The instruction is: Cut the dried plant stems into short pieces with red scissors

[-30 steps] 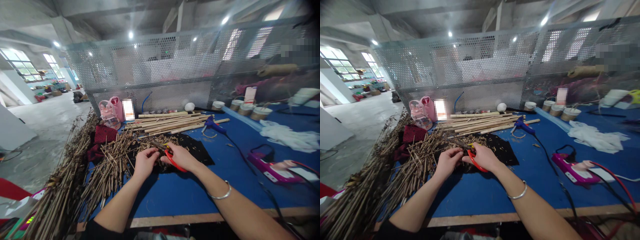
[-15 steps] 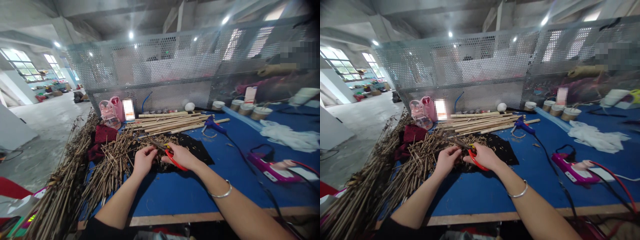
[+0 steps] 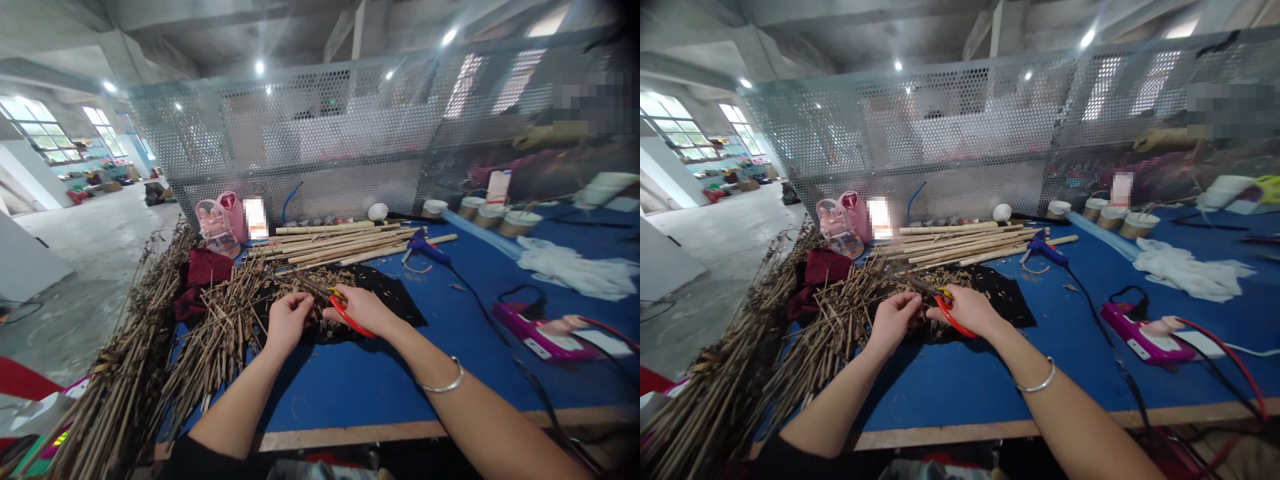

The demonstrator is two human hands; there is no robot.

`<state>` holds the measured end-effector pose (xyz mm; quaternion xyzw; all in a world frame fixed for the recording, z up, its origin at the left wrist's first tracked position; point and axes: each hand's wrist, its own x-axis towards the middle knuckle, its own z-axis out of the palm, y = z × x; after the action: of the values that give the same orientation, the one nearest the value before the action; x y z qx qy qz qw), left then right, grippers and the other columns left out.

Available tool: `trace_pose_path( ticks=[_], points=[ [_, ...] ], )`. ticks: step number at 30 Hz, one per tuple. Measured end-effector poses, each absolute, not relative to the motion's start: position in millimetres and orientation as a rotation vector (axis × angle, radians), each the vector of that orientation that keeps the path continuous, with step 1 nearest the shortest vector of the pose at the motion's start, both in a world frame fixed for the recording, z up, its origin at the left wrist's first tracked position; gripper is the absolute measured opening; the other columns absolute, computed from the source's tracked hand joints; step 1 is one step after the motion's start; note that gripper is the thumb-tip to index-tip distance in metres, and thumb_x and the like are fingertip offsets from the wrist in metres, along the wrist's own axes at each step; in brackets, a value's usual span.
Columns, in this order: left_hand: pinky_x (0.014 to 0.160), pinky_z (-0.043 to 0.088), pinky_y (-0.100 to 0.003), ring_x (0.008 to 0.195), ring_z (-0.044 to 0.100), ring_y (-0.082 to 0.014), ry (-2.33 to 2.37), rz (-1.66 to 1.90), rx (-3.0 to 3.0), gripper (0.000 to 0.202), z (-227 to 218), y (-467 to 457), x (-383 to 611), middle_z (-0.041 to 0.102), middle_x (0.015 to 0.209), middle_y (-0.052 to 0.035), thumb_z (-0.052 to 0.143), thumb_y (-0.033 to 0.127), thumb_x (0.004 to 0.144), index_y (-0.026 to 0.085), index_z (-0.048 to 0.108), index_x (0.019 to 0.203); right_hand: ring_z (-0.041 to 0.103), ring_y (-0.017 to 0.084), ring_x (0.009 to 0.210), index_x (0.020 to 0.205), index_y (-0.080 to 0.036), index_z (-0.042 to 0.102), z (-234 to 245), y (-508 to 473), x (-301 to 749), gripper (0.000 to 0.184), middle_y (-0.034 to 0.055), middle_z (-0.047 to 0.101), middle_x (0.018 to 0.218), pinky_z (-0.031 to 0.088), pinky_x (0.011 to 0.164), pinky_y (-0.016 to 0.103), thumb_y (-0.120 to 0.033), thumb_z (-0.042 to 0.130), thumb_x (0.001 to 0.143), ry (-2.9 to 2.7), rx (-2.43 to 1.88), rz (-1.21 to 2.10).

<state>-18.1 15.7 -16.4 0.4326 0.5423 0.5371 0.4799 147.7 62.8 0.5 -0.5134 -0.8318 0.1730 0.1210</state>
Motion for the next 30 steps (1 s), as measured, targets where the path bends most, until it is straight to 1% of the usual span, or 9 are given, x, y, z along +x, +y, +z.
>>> trace_pose_path(
  ticks=[3,8,12,15,20,23,27,30],
  points=[
    [0.044,0.04,-0.016,0.048,0.051,-0.0079,1.315,1.33,1.051,0.027,-14.7,15.9,-18.5,0.058,0.056,-0.001,0.062,0.037,0.069,0.011,0.063,0.078,0.053,0.014,0.061,0.084,-0.021,0.051,0.2,59.0,146.1,0.043,0.0017,0.061,0.073,0.03,0.052,0.021,-0.061,0.055,0.067,-2.435,-1.426,0.572],
    [0.041,0.04,-0.016,0.049,0.054,-0.0089,1.284,1.313,1.045,0.029,-16.0,15.6,-16.6,0.058,0.058,0.0,0.063,0.038,0.068,0.013,0.063,0.082,0.051,0.013,0.058,0.075,-0.021,0.051,-1.6,58.9,143.8,0.041,0.0009,0.06,0.069,0.027,0.05,0.021,-0.062,0.052,0.07,-2.415,-1.452,0.497],
    [0.042,0.042,-0.015,0.055,0.059,-0.0105,1.29,1.241,0.991,0.031,-16.9,13.9,-14.0,0.063,0.063,-0.0029,0.066,0.038,0.066,0.012,0.062,0.083,0.051,0.013,0.057,0.072,-0.021,0.053,-2.2,63.0,144.8,0.043,0.0018,0.06,0.068,0.025,0.048,0.021,-0.064,0.051,0.07,-2.402,-1.531,0.478],
    [0.04,0.04,-0.015,0.053,0.06,-0.0106,1.302,1.213,0.971,0.032,-17.5,13.6,-12.6,0.064,0.065,-0.0042,0.067,0.039,0.064,0.012,0.062,0.082,0.051,0.013,0.057,0.071,-0.02,0.053,-3.0,65.4,146.2,0.044,0.0023,0.06,0.068,0.026,0.047,0.021,-0.064,0.051,0.069,-2.381,-1.563,0.501],
    [0.039,0.041,-0.015,0.053,0.06,-0.0105,1.283,1.26,0.95,0.031,-20.0,15.9,-13.6,0.063,0.067,-0.0037,0.067,0.037,0.065,0.013,0.061,0.082,0.05,0.013,0.056,0.068,-0.02,0.052,-2.1,65.7,147.3,0.045,0.0021,0.06,0.066,0.027,0.047,0.021,-0.064,0.048,0.071,-2.398,-1.517,0.539],
    [0.039,0.042,-0.015,0.051,0.059,-0.0101,1.281,1.295,0.949,0.03,-19.7,16.3,-14.4,0.061,0.063,-0.0022,0.067,0.036,0.064,0.013,0.061,0.081,0.052,0.013,0.058,0.072,-0.021,0.052,0.0,62.8,147.1,0.043,0.0015,0.06,0.068,0.027,0.048,0.021,-0.064,0.052,0.068,-2.42,-1.52,0.479],
    [0.037,0.041,-0.015,0.047,0.055,-0.0088,1.282,1.313,1.009,0.03,-17.1,14.9,-14.2,0.06,0.06,-0.0019,0.066,0.036,0.065,0.011,0.064,0.081,0.054,0.014,0.061,0.082,-0.021,0.051,-0.3,58.7,145.4,0.043,0.0019,0.061,0.074,0.03,0.051,0.021,-0.062,0.054,0.068,-2.427,-1.422,0.504],
    [0.039,0.042,-0.016,0.048,0.055,-0.0087,1.262,1.3,1.026,0.031,-16.2,14.3,-13.4,0.061,0.059,-0.0027,0.066,0.035,0.066,0.01,0.064,0.084,0.053,0.014,0.06,0.08,-0.021,0.051,-3.0,58.8,144.0,0.042,0.0022,0.061,0.073,0.029,0.051,0.021,-0.062,0.051,0.07,-2.401,-1.43,0.508]
  ],
)
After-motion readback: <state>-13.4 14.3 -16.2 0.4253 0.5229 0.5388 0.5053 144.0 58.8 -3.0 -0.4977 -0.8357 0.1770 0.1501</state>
